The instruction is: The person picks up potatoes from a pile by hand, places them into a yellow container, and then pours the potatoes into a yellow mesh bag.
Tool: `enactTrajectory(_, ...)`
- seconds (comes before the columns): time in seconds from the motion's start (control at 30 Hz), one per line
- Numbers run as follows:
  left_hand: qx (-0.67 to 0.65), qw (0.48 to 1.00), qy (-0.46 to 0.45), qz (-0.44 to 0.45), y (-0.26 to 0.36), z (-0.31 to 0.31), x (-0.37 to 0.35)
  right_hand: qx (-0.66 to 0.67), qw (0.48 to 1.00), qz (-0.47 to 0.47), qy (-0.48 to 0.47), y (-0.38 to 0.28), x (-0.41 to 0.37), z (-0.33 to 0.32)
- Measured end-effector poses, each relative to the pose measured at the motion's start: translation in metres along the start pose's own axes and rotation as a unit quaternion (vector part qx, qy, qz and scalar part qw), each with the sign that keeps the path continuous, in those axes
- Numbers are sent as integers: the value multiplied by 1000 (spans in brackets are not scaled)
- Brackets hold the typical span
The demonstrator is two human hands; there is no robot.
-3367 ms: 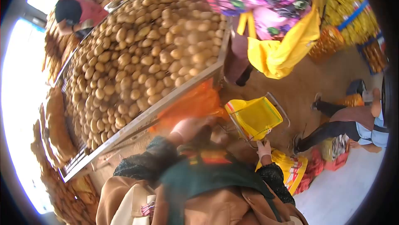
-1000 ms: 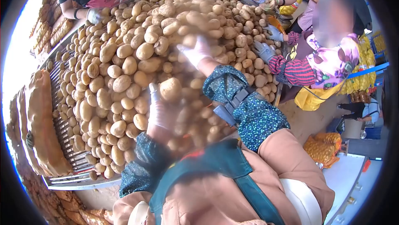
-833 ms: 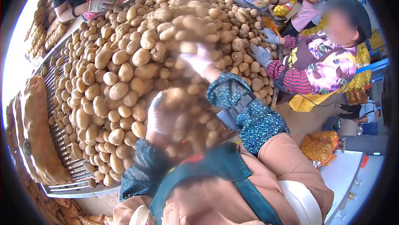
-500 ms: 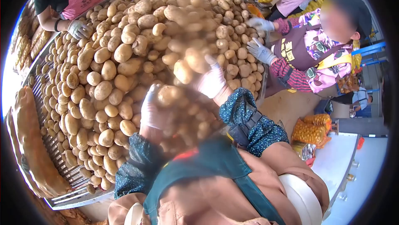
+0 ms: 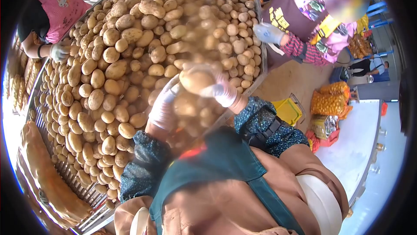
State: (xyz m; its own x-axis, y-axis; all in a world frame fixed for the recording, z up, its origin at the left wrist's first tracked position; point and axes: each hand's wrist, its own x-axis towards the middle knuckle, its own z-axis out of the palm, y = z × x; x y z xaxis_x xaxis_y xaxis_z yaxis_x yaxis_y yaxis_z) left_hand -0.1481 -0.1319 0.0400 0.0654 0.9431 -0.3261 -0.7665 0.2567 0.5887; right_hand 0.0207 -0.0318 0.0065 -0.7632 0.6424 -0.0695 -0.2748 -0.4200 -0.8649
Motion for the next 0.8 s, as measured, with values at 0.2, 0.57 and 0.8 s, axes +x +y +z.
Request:
enactTrajectory(0.2, -28, 999, -3, -41, -27, -16, -2, 77, 994, -60, 46, 16, -30, 7)
enactTrajectory(0.57, 22, 991, -76, -103, -17, 22, -35, 317, 941, 95, 68, 33, -97, 1)
enactTrajectory(0.8, 207, 976, 53, -43, -54, 19, -27, 441, 878, 151, 105, 54, -116, -4)
